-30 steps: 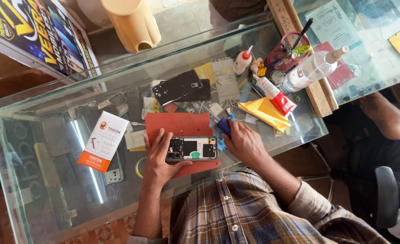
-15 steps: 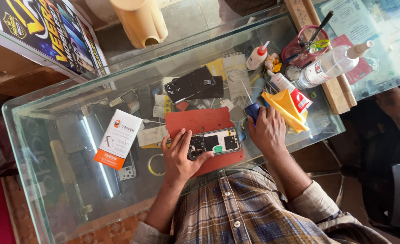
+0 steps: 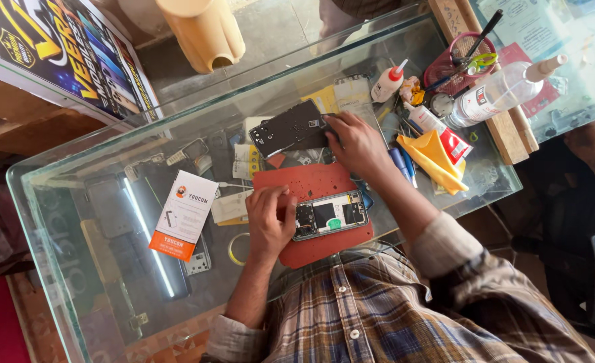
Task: The person uses a screwdriver to remove screws from a disassembled smartphone placed on a red mat. They then use a small green tool to manipulate internal components and connectors inside the phone chassis. The person briefly lifts the phone to inspect it before continuing to adjust internal parts.
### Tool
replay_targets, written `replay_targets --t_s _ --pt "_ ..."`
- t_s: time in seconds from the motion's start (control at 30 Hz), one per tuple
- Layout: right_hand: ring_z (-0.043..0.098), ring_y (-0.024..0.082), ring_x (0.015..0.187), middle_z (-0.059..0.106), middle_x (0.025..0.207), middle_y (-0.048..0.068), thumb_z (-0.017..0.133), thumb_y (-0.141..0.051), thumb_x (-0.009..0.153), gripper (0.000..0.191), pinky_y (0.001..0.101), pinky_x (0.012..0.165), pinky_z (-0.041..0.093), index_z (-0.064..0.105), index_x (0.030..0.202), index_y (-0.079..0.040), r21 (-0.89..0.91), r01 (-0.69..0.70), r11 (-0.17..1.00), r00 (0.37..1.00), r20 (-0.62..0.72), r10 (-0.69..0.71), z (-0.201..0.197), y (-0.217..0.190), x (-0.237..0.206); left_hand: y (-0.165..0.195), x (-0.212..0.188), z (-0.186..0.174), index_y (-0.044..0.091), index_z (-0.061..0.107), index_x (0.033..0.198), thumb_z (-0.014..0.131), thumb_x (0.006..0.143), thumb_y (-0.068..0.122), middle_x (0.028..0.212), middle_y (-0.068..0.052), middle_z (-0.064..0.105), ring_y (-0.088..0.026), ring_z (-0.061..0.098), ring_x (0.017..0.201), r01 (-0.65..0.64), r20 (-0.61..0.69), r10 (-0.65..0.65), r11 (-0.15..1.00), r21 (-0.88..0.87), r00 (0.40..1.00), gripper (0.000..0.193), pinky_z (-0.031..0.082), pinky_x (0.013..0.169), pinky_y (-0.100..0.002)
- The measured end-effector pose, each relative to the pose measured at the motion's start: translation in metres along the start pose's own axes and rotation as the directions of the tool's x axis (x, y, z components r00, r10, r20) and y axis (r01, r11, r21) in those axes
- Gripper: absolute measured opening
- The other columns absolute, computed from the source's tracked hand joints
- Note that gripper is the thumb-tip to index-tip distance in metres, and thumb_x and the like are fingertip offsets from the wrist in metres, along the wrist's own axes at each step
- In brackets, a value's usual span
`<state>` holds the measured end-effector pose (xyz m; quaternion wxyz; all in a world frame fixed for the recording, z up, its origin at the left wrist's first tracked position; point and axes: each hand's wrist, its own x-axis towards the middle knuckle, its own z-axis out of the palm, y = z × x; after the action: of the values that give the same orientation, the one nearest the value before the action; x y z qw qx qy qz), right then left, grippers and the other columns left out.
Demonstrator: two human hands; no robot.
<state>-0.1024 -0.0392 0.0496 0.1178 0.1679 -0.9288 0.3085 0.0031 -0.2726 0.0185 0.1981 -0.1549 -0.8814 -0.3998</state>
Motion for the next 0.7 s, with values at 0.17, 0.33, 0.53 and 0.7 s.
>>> replay_targets --t_s 0.17,0.33,0.53,0.7 --pt "0.064 0.035 0.105 0.063 0.105 0.013 0.072 -0.012 0.089 0.027 0.0474 0.086 0.053 0.071 0.115 -0.005 -0.068 0.011 0.998 1.000 -0.007 -0.012 0.035 0.000 0.037 -0.010 0.003 -0.006 0.002 0.066 0.114 0.070 0.096 0.014 0.105 -0.009 0.071 -0.029 0.064 0.107 0.041 0.007 -0.041 0.999 -0.032 0.999 0.022 0.044 0.099 -0.046" --pt "0.064 0.036 0.104 0.061 0.102 0.015 0.071 -0.007 0.086 0.016 0.0472 0.089 0.053 0.067 0.100 -0.002 0.008 0.034 0.999 0.999 0.011 -0.034 0.042 0.006 0.047 -0.018 0.011 -0.009 0.002 0.066 0.115 0.068 0.097 0.014 0.106 -0.009 0.071 -0.029 0.064 0.107 0.024 -0.002 -0.024 0.999 -0.032 1.000 0.022 0.043 0.099 -0.045" --pt "0.068 0.030 0.075 0.064 0.089 0.014 0.075 -0.007 0.085 0.015 0.0415 0.071 0.054 0.063 0.092 -0.001 0.142 -0.067 0.988 0.996 0.075 0.057 0.030 0.011 0.040 -0.020 0.009 -0.009 0.001 0.066 0.112 0.070 0.096 0.015 0.107 -0.010 0.071 -0.031 0.065 0.108 0.015 -0.022 -0.017 0.998 -0.059 1.000 0.021 0.045 0.097 -0.046" --pt "0.071 0.017 0.072 0.069 0.083 0.008 0.076 -0.003 0.085 0.013 0.0295 0.065 0.057 0.064 0.092 -0.004 0.337 -0.067 0.939 0.997 -0.011 0.076 0.002 -0.014 -0.023 -0.010 -0.004 0.008 -0.002 0.068 0.116 0.073 0.096 0.014 0.106 -0.011 0.071 -0.023 0.070 0.096 0.176 -0.002 -0.196 0.888 -0.425 0.981 0.026 0.057 0.083 -0.035"
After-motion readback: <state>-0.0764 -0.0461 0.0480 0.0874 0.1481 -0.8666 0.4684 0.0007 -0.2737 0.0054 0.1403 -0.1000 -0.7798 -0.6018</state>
